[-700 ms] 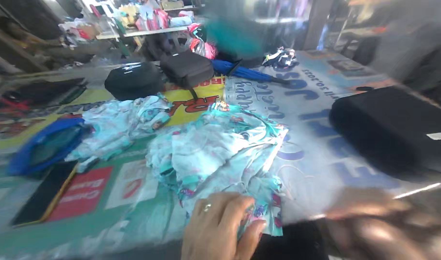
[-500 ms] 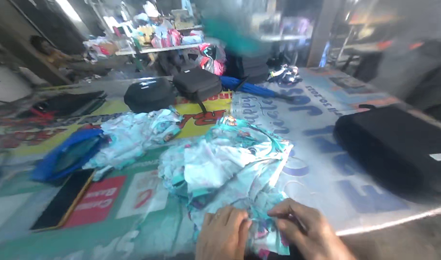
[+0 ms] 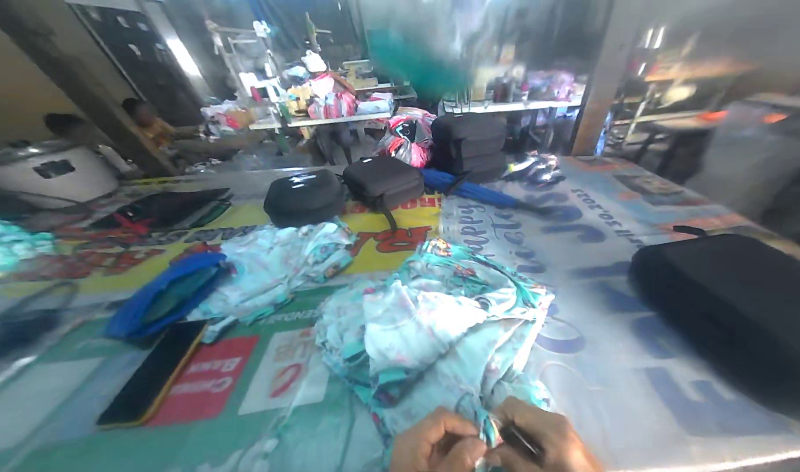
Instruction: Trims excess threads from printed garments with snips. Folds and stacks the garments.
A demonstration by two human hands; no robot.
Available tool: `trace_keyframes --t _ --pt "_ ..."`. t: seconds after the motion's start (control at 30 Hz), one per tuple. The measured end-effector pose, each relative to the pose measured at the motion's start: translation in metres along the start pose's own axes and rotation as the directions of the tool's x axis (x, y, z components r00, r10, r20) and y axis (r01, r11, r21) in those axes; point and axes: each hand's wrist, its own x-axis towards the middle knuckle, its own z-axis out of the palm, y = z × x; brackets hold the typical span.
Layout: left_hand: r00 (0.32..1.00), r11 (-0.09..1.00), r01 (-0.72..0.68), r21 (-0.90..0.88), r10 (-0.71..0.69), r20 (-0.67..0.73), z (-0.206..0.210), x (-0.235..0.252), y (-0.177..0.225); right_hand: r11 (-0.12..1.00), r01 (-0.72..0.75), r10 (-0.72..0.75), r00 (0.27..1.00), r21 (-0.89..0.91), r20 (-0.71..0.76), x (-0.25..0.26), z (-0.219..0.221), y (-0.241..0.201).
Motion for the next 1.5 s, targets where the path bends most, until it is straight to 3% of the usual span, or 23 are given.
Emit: trace_keyframes --t 0.1,0.17,0.3,0.43,0.57,0.67,0.73,0.83,0.9,0.97,1.03,1.1,1.17,1.27,1.37,1.5 --pt "1.0 0.999 -0.023 0.037 0.023 -0.004 0.003 -0.002 0.0 0.998 0.03 -0.03 0.999 -0.06 -0.01 -0.002 0.0 0.001" --pt "0.988 0.989 -0.146 0.037 0.147 -0.036 0.004 -0.003 -0.007 0.996 0.031 -0.033 0.999 -0.081 -0.023 -0.004 -0.001 0.0" --pt "0.881 0.876 -0.444 0.187 0.465 -0.09 -0.003 -0.005 -0.022 0.991 0.043 -0.046 0.999 -0.125 -0.02 -0.009 -0.008 0.002" --pt "0.817 0.787 -0.544 0.29 0.576 -0.03 -0.004 -0.008 -0.027 0.99 -0.022 0.01 0.996 -0.137 -0.09 -0.015 -0.01 -0.001" --pt "0.797 0.734 -0.585 0.344 0.599 0.078 -0.016 -0.013 -0.029 0.97 0.094 -0.134 0.976 -0.224 -0.171 -0.026 -0.014 0.003" --pt "0.815 0.643 -0.574 0.508 0.51 0.276 -0.031 -0.013 -0.035 0.839 0.259 -0.322 0.945 -0.48 -0.052 -0.032 -0.019 0.02" --pt "0.833 0.555 -0.55 0.624 0.418 0.363 -0.036 -0.015 -0.039 0.722 0.277 -0.315 0.947 -0.635 0.054 -0.034 -0.018 0.024" --pt "0.868 0.527 -0.486 0.698 0.382 0.316 -0.028 -0.014 -0.035 0.649 0.264 -0.228 0.962 -0.713 0.149 -0.033 -0.018 0.025" --pt "0.881 0.47 -0.432 0.77 0.403 0.248 -0.018 -0.01 -0.033 0.696 0.258 -0.196 0.966 -0.67 0.168 -0.028 -0.025 0.022" --pt "0.875 0.375 -0.417 0.828 0.413 0.254 -0.011 -0.006 -0.034 0.817 0.229 -0.207 0.973 -0.53 0.102 -0.021 -0.031 0.016" --pt "0.847 0.288 -0.436 0.853 0.451 0.28 -0.006 -0.004 -0.04 0.967 0.184 -0.193 0.981 -0.175 -0.033 -0.014 -0.027 0.004" --pt "0.791 0.236 -0.488 0.841 0.528 0.311 -0.005 -0.005 -0.048 0.958 0.109 -0.082 0.991 0.264 -0.109 -0.008 -0.009 -0.006" --pt "0.739 0.181 -0.536 0.825 0.573 0.355 -0.007 -0.008 -0.053 0.869 0.017 0.012 0.998 0.495 -0.055 -0.001 0.006 0.001" --pt "0.687 0.161 -0.578 0.8 0.625 0.37 -0.012 -0.015 -0.056 0.844 -0.081 0.083 0.996 0.531 0.02 0.006 0.008 0.026" --pt "0.683 0.208 -0.587 0.782 0.646 0.341 -0.017 -0.022 -0.058 0.87 -0.091 0.058 0.995 0.484 0.082 0.006 0.001 0.034" --pt "0.694 0.266 -0.58 0.77 0.655 0.297 -0.02 -0.028 -0.058 0.97 0.11 -0.143 0.979 0.217 0.143 0.001 0.0 0.037"
